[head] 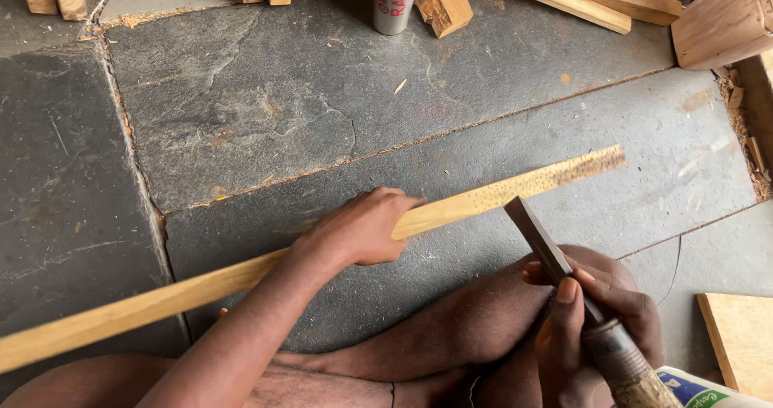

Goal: The person is carving a long, thin piece of wood using a chisel and a mallet. They repeatedly strike the chisel to create a series of small indentations along the length of the wood.

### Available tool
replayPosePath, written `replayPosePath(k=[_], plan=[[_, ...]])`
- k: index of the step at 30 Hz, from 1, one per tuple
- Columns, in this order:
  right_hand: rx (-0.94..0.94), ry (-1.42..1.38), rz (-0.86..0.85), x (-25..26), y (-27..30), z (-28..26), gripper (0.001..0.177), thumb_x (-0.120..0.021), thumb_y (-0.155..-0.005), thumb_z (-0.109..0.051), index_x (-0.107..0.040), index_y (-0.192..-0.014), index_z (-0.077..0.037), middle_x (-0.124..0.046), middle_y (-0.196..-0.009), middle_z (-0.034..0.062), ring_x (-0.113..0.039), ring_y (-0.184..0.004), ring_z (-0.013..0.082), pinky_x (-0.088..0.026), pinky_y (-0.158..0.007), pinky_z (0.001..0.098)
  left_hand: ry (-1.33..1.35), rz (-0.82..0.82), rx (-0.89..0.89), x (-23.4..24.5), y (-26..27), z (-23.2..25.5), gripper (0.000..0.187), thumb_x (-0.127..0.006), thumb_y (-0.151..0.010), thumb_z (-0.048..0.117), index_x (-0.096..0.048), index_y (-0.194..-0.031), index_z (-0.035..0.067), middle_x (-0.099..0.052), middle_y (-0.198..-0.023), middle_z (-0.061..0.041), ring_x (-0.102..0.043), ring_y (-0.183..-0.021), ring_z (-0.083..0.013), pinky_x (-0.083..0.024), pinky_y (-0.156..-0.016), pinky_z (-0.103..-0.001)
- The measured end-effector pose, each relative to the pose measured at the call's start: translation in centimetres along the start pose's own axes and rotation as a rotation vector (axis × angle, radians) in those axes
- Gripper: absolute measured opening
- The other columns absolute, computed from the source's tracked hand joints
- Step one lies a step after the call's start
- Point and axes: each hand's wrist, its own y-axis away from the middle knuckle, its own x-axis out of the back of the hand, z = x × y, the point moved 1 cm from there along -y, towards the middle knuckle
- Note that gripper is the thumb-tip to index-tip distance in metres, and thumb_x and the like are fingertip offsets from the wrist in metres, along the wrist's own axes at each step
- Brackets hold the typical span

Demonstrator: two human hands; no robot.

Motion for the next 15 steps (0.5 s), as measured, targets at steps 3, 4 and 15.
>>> replayPosePath(k=[3, 4, 15], plan=[[0.057, -0.058, -0.032, -0.3, 0.1, 2.2, 0.005, -0.057, -0.116, -0.001, -0.054, -0.117, 0.003, -0.073, -0.101, 0.0226, -0.075, -0.095, 0.0216, -0.061, -0.095, 0.0293, 0.069, -0.012, 0.047, -0.5, -0.4, -0.5, 0.066, -0.068, -0.083, 0.008, -0.054, -0.147, 0.018, -0.067, -0.126, -0.009, -0.075, -0.1, -0.0243, -0.068, -0.082, -0.04], [0.045, -0.068, -0.033, -0.5, 0.3, 2.9, 0.004, -0.058, -0.115, 0.001, -0.055, -0.115, 0.004, -0.072, -0.101, 0.0236, -0.075, -0.094, 0.0227, -0.061, -0.094, 0.0303, 0.082, -0.013, 0.035, -0.8, -0.6, -0.8, 0.068, -0.069, -0.084, 0.011, -0.053, -0.149, 0.018, -0.067, -0.125, -0.01, -0.075, -0.098, -0.0243, -0.069, -0.081, -0.04], [0.214, 0.04, -0.044, -1.4, -2.4, 3.4, 0.005, -0.063, -0.105, 0.003, -0.058, -0.105, 0.005, -0.072, -0.094, 0.0233, -0.076, -0.088, 0.0239, -0.062, -0.087, 0.0322, 0.362, 0.364, -0.205, 7.3, -12.5, -5.3, 0.062, -0.064, -0.102, 0.054, -0.052, -0.152, 0.019, -0.075, -0.127, -0.014, -0.07, -0.116, -0.0227, -0.053, -0.096, -0.048]])
